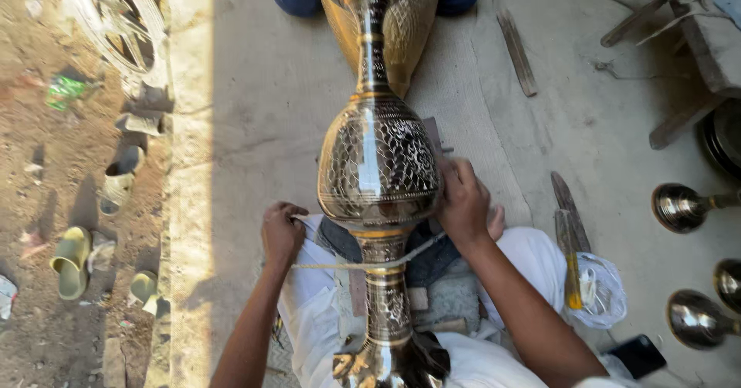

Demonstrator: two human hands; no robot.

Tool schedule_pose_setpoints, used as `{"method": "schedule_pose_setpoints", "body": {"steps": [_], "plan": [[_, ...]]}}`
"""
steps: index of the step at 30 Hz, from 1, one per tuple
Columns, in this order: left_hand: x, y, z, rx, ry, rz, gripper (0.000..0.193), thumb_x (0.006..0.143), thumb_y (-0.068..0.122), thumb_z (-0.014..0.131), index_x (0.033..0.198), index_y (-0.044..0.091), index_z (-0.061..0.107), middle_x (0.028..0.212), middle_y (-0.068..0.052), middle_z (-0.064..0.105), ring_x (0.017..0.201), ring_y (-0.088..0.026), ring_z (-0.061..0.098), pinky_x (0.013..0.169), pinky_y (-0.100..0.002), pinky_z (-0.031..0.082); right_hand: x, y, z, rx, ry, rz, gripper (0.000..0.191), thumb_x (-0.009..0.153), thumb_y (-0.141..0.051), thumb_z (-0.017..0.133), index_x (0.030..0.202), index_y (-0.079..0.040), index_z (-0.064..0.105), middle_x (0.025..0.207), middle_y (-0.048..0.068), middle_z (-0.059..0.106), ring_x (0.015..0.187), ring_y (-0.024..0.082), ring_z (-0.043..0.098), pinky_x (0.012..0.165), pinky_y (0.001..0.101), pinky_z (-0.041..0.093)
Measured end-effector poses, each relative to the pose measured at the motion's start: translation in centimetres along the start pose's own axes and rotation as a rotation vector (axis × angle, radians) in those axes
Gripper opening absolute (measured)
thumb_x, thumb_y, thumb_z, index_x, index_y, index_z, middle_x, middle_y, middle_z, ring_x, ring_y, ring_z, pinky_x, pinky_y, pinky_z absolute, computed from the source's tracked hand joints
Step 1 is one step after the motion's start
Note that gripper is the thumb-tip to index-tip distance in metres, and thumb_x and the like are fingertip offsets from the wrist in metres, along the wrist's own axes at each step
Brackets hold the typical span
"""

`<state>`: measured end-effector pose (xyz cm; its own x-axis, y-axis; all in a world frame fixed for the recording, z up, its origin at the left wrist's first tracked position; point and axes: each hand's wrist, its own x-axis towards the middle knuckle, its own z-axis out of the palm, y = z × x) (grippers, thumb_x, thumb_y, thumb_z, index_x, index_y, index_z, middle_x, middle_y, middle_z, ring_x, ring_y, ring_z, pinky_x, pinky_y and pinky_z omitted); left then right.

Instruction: The person sits on a mat and uses a hammer and chisel to engrave a decorative pattern onto the neck of a large brass vessel. They repeatedly tap the chisel against the metal surface to create fine lines and details.

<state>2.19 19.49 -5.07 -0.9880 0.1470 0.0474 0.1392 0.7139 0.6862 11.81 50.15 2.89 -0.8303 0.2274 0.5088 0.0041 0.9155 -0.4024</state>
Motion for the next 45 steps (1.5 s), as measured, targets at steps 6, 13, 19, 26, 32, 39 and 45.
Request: {"method": "schedule_pose_setpoints", "body": {"steps": [6,13,19,26,32,39,45], "plan": [[0.1,0.0,-0.2,0.056,0.013,0.022,0.028,0.075,0.004,0.062,0.093,0.013,0.082,0.107,-0.009,0.073,0.106,-0.032,0.064,0.097,-0.042,0.052,-0.3,0.2,0.3,0.018,0.014,-0.053,0.042,0.081,-0.003,0.071,0.123,-0.002,0.066,0.116,0.016,0.065,0.091,0.038,0.069,0.077,0.0450,0.057],[0.1,0.1,-0.3,0.031,0.022,-0.015,0.029,0.073,0.002,0.061,0.090,0.014,0.082,0.105,-0.007,0.073,0.107,-0.030,0.064,0.094,-0.042,0.053,-0.4,0.7,0.6,-0.047,0.061,-0.102,0.055,0.089,0.006,0.062,0.143,-0.004,0.062,0.116,0.013,0.066,0.090,0.035,0.070,0.073,0.0426,0.058],[0.3,0.3,-0.3,0.085,0.002,-0.020,0.034,0.072,0.001,0.060,0.091,0.017,0.083,0.107,-0.005,0.073,0.109,-0.029,0.063,0.094,-0.042,0.053,-0.1,0.1,0.2,-0.046,0.034,0.045,0.032,0.086,-0.001,0.067,0.118,-0.006,0.067,0.112,0.016,0.066,0.083,0.036,0.069,0.069,0.0440,0.056],[0.4,0.4,-0.2,0.168,-0.052,0.010,0.029,0.077,0.009,0.061,0.095,0.019,0.082,0.113,-0.004,0.073,0.114,-0.028,0.062,0.096,-0.042,0.053,0.0,0.0,-0.1,0.009,0.010,-0.002,0.034,0.084,0.002,0.068,0.118,-0.002,0.067,0.112,0.015,0.065,0.088,0.037,0.070,0.073,0.0447,0.056],[0.8,0.9,-0.1,0.226,-0.140,-0.031,0.026,0.082,0.016,0.062,0.098,0.020,0.082,0.114,-0.004,0.075,0.114,-0.029,0.065,0.098,-0.043,0.052,0.1,0.0,-0.1,-0.003,-0.002,-0.048,0.041,0.078,0.004,0.069,0.119,-0.001,0.065,0.115,0.015,0.065,0.091,0.037,0.070,0.074,0.0435,0.057],[0.9,0.8,-0.1,0.201,-0.099,-0.046,0.025,0.082,0.017,0.062,0.097,0.018,0.082,0.107,-0.007,0.077,0.108,-0.031,0.068,0.094,-0.043,0.054,0.2,0.2,-0.2,0.003,-0.013,-0.035,0.049,0.073,0.007,0.065,0.121,0.001,0.066,0.115,0.017,0.064,0.089,0.039,0.069,0.074,0.0455,0.056],[0.8,1.1,-0.2,0.141,-0.044,-0.054,0.025,0.079,0.016,0.062,0.094,0.016,0.083,0.103,-0.010,0.077,0.099,-0.034,0.071,0.090,-0.045,0.055,0.1,0.3,0.1,0.008,0.005,-0.040,0.052,0.070,0.004,0.064,0.122,0.001,0.064,0.113,0.018,0.063,0.086,0.040,0.068,0.073,0.0465,0.057]]}}
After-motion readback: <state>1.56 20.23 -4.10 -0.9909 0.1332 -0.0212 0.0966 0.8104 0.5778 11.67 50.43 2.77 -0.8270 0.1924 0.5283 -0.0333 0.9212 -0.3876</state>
